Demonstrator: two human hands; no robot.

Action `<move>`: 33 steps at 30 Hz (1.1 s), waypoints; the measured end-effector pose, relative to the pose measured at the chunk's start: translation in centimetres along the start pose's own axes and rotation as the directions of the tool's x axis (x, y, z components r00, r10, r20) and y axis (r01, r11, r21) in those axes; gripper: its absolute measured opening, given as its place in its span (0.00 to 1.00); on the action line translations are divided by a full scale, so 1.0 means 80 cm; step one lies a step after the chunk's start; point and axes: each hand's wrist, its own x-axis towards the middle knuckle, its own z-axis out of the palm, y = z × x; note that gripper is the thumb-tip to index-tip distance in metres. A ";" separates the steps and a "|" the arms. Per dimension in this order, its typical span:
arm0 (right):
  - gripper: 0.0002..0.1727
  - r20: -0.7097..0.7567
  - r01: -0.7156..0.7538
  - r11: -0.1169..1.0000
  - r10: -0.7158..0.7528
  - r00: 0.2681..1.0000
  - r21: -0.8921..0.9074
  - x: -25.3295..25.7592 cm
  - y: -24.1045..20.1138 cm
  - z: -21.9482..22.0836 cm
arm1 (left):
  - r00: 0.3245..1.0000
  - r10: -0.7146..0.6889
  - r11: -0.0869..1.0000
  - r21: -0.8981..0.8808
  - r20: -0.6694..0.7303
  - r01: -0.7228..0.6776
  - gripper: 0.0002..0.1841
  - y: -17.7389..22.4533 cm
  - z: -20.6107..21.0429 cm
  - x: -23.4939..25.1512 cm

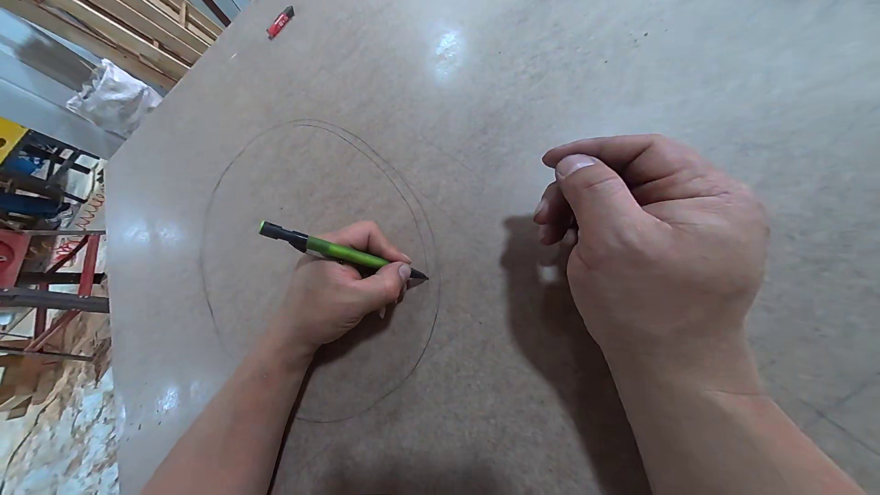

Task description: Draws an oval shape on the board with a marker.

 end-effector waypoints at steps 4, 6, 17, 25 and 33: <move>0.10 0.003 -0.006 1.000 0.006 1.000 0.005 0.000 0.000 0.000 | 0.988 0.044 0.996 0.065 0.146 -0.054 0.02 0.000 -0.012 0.002; 0.10 0.002 -0.003 1.000 0.003 1.000 0.008 0.000 0.000 0.000 | 0.973 0.052 0.992 0.102 0.226 -0.077 0.02 0.001 -0.018 0.005; 0.10 0.008 0.002 1.000 -0.002 1.000 0.006 0.000 0.001 0.000 | 0.997 0.007 0.999 0.036 0.072 -0.009 0.02 0.002 -0.006 0.002; 0.09 0.005 0.015 0.999 -0.015 1.000 0.036 0.000 0.002 0.001 | 0.947 0.003 0.999 0.039 0.322 -0.017 0.03 0.005 -0.027 0.011; 0.09 -0.006 0.003 0.999 -0.002 1.000 0.044 -0.001 0.001 0.001 | 1.000 0.019 0.998 0.055 -0.012 -0.018 0.01 0.001 0.000 0.002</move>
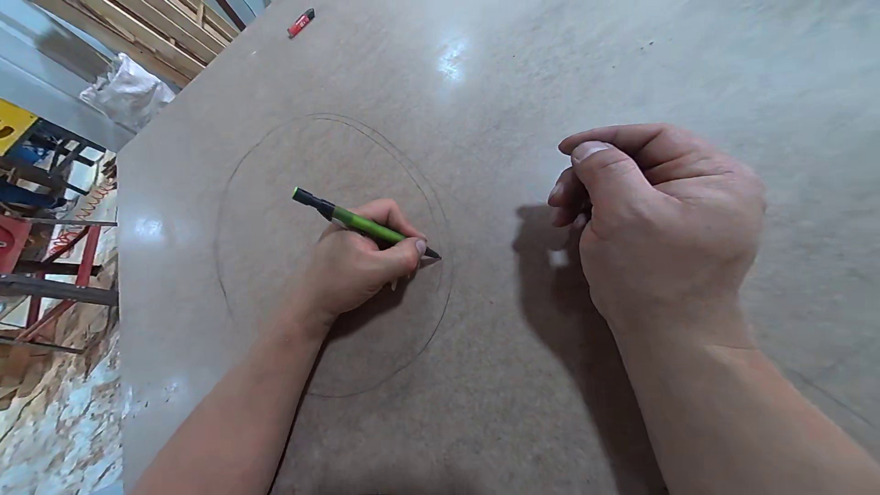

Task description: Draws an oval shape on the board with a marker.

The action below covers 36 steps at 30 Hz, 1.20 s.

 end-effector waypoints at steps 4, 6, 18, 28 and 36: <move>0.10 0.000 0.001 0.999 -0.001 1.000 -0.049 0.000 -0.002 0.002 | 0.999 -0.016 1.000 -0.017 -0.037 0.015 0.01 0.003 0.004 0.004; 0.10 0.000 0.003 0.998 -0.003 1.000 -0.067 -0.001 -0.001 0.002 | 0.999 -0.009 0.999 -0.034 -0.034 0.008 0.01 0.000 0.003 0.005; 0.09 0.010 0.019 0.997 -0.018 1.000 -0.080 -0.001 0.000 0.003 | 0.939 0.024 1.000 -0.012 0.344 -0.022 0.02 0.000 -0.029 0.008; 0.09 0.050 0.080 0.992 -0.075 0.996 -0.099 -0.001 0.004 0.003 | 0.974 0.054 0.998 -0.029 0.221 -0.049 0.02 -0.007 -0.023 0.008; 0.09 0.022 0.118 0.988 -0.116 0.993 -0.101 -0.021 0.000 -0.002 | 0.964 0.032 0.999 0.024 0.264 -0.040 0.04 -0.002 -0.030 0.015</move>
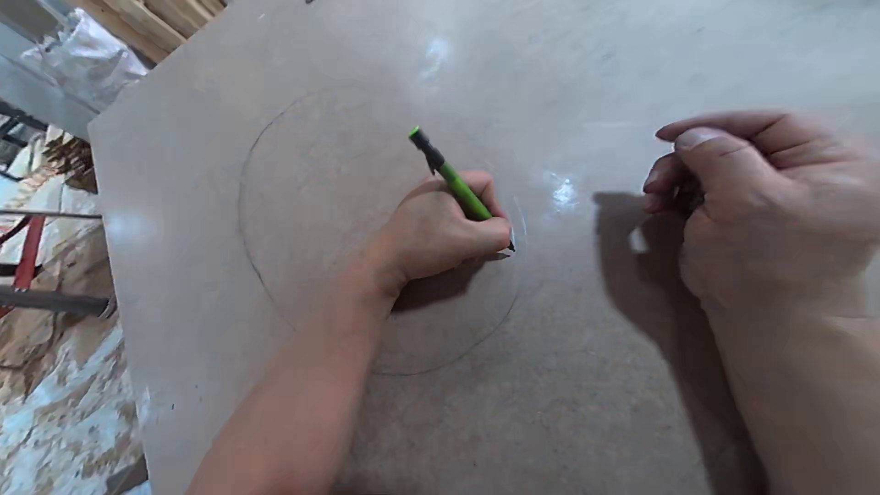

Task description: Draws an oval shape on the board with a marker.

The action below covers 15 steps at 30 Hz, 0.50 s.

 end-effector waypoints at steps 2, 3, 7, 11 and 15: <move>0.09 -0.110 -0.028 1.000 0.028 0.994 0.001 -0.019 -0.008 -0.001 | 1.000 -0.008 1.000 0.012 -0.004 0.008 0.04 0.000 -0.002 -0.001; 0.10 -0.181 -0.053 0.999 0.054 0.982 0.008 -0.033 -0.013 0.001 | 1.000 -0.016 1.000 0.014 -0.010 0.016 0.04 -0.001 -0.002 -0.003; 0.11 -0.453 -0.148 0.988 0.116 0.884 -0.035 -0.099 -0.047 0.042 | 0.999 -0.022 0.999 0.033 -0.025 0.023 0.04 -0.005 -0.003 -0.013; 0.10 -0.481 -0.188 0.981 0.146 0.864 -0.041 -0.123 -0.057 0.063 | 0.999 -0.008 1.000 0.022 0.050 0.007 0.02 0.000 -0.009 -0.023; 0.11 -0.473 -0.271 0.959 0.201 0.858 -0.085 -0.117 -0.060 0.067 | 0.994 0.016 1.000 0.012 0.109 -0.017 0.01 0.000 -0.007 -0.016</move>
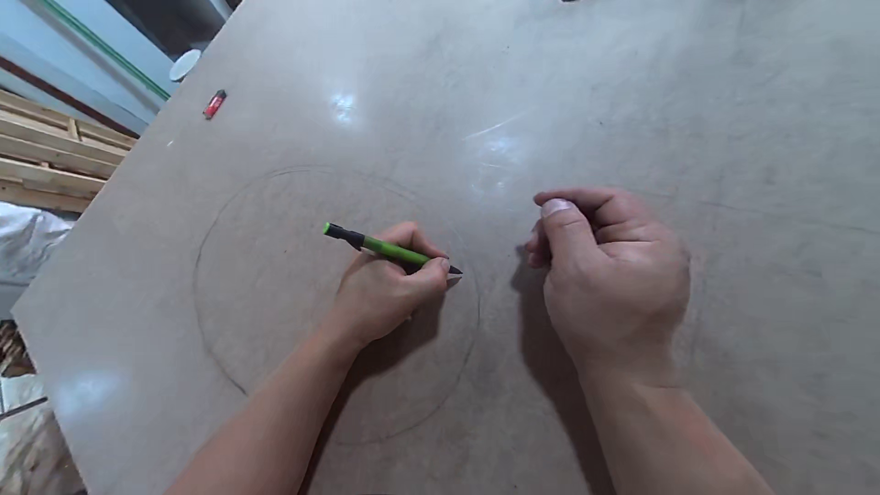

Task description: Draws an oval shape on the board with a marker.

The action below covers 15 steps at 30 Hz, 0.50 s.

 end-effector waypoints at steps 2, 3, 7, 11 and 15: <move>0.11 0.014 0.009 0.999 -0.009 1.000 -0.044 0.003 -0.001 0.002 | 1.000 -0.002 1.000 -0.014 -0.019 0.002 0.00 -0.002 0.004 0.008; 0.11 0.021 0.010 0.999 -0.009 1.000 -0.049 0.004 0.000 0.002 | 0.999 -0.013 1.000 -0.014 -0.036 0.012 0.00 -0.003 0.007 0.009; 0.11 0.012 0.006 1.000 -0.006 1.000 -0.002 0.008 0.001 0.002 | 0.998 -0.007 1.000 -0.008 -0.066 0.007 0.00 -0.001 0.010 0.009; 0.11 0.011 0.005 1.000 -0.004 1.000 -0.010 0.005 0.000 0.003 | 0.996 -0.018 1.000 -0.007 -0.088 0.018 0.00 -0.002 0.012 0.005; 0.10 0.015 0.014 1.000 -0.014 1.000 -0.001 0.007 0.003 0.002 | 0.998 0.005 1.000 0.025 -0.066 -0.003 0.01 -0.002 0.011 0.006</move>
